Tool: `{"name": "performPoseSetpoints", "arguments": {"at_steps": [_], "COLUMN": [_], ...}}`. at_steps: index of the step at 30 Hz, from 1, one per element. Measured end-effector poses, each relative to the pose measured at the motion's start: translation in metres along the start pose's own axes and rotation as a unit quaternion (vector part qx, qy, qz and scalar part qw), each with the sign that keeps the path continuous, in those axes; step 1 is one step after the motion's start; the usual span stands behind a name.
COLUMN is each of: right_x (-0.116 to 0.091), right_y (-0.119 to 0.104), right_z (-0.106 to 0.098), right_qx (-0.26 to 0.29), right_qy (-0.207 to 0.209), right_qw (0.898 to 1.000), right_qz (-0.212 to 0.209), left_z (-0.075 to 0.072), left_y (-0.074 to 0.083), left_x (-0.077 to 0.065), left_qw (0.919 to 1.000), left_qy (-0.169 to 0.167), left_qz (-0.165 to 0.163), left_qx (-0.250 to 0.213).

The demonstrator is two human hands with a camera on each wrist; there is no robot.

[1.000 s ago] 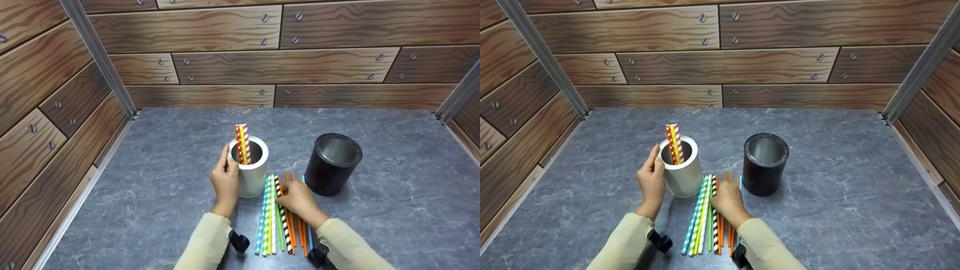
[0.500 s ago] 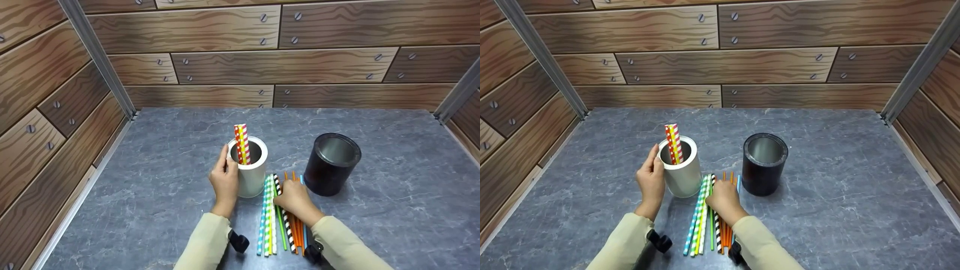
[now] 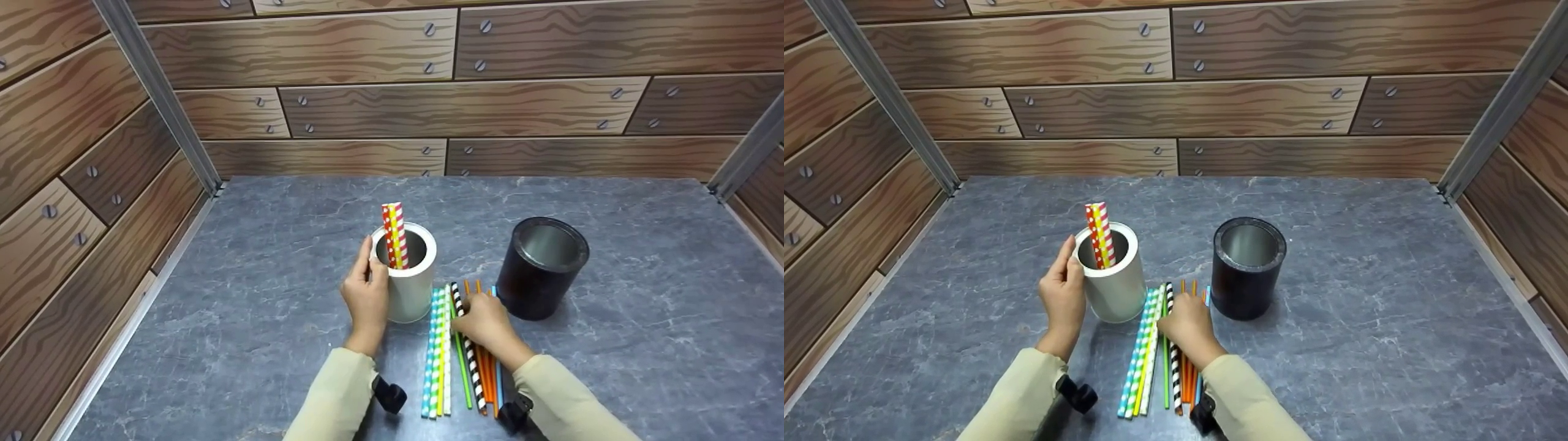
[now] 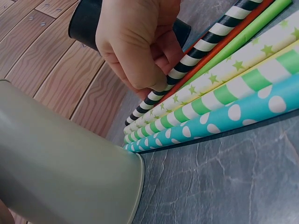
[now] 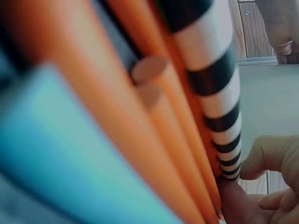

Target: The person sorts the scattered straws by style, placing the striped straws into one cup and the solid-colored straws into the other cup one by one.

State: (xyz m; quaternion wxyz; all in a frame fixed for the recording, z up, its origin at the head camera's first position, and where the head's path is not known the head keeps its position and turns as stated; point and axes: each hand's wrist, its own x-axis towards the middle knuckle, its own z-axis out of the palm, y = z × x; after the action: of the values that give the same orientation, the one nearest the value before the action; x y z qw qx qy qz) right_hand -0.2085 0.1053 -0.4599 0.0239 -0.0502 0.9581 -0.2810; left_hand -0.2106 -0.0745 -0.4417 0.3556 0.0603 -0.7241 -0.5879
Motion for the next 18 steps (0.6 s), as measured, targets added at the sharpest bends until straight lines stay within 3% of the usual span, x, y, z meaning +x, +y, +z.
{"name": "performPoseSetpoints", "arguments": {"at_steps": [18], "right_x": [0.000], "right_y": [-0.005], "right_z": [-0.011], "right_qx": [0.048], "right_qy": [0.013], "right_qw": [0.999], "right_qz": [0.007], "left_z": [-0.002], "left_y": [0.001], "left_x": [-0.002], "left_qw": [0.9999], "left_qy": [-0.012], "left_qz": [0.002], "left_qx": [-0.005]}}
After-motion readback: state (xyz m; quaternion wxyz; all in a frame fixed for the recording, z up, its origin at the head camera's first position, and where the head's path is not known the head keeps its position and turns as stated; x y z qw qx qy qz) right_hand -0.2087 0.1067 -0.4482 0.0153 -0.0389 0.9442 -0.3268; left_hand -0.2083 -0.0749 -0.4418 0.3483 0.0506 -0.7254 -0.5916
